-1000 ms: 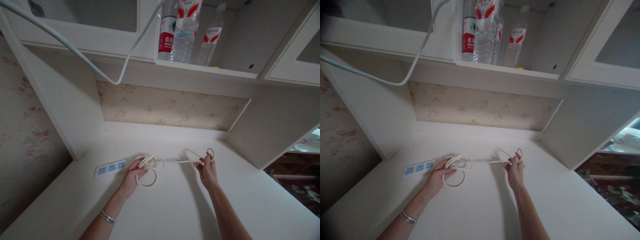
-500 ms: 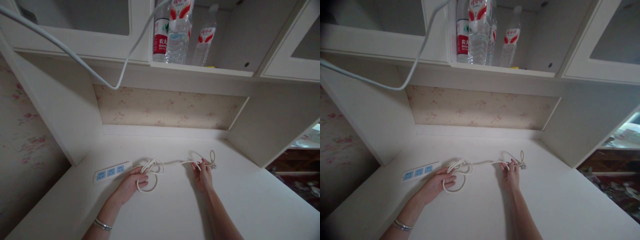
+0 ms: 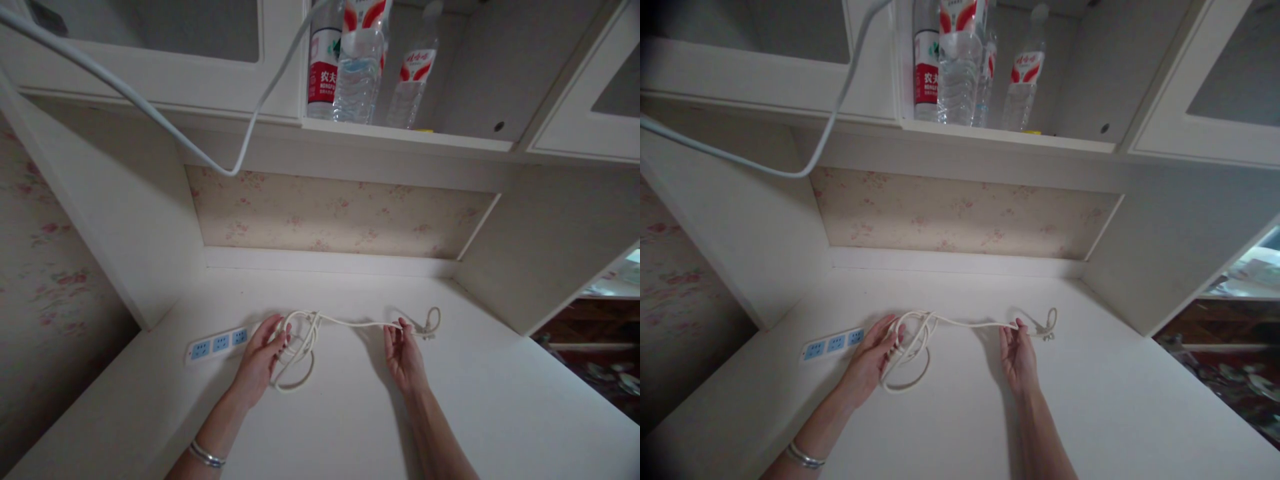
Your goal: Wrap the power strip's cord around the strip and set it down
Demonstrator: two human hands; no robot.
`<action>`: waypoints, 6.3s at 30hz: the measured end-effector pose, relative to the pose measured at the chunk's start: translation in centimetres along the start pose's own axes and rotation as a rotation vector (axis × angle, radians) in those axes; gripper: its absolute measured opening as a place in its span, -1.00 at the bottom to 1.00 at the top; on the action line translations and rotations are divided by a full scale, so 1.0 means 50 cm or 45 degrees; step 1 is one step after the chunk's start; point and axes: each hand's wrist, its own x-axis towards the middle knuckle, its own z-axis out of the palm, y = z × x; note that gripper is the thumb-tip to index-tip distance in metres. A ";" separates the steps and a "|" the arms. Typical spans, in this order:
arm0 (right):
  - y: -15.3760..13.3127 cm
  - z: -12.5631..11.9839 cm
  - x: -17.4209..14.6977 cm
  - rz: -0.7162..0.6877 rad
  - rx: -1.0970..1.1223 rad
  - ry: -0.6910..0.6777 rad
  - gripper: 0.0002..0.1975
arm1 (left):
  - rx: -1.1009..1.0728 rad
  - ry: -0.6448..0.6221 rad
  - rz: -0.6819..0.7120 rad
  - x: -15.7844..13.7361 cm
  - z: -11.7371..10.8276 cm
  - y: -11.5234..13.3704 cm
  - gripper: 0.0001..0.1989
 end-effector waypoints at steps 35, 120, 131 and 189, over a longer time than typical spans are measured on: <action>0.192 0.072 -0.102 0.300 -0.935 -0.278 -0.67 | 0.437 -0.052 0.006 -0.004 0.011 -0.020 -0.60; 0.225 0.126 -0.121 0.440 -0.539 -0.585 -0.80 | 0.399 -0.514 -0.367 -0.031 0.023 -0.014 -0.56; 0.205 0.109 -0.093 0.010 -0.951 -0.454 -0.72 | 0.470 -0.526 -0.373 -0.028 0.013 0.001 -0.73; 0.137 0.152 -0.131 0.101 -0.613 -0.386 -0.62 | 0.914 -0.416 0.242 0.010 -0.026 -0.024 -0.59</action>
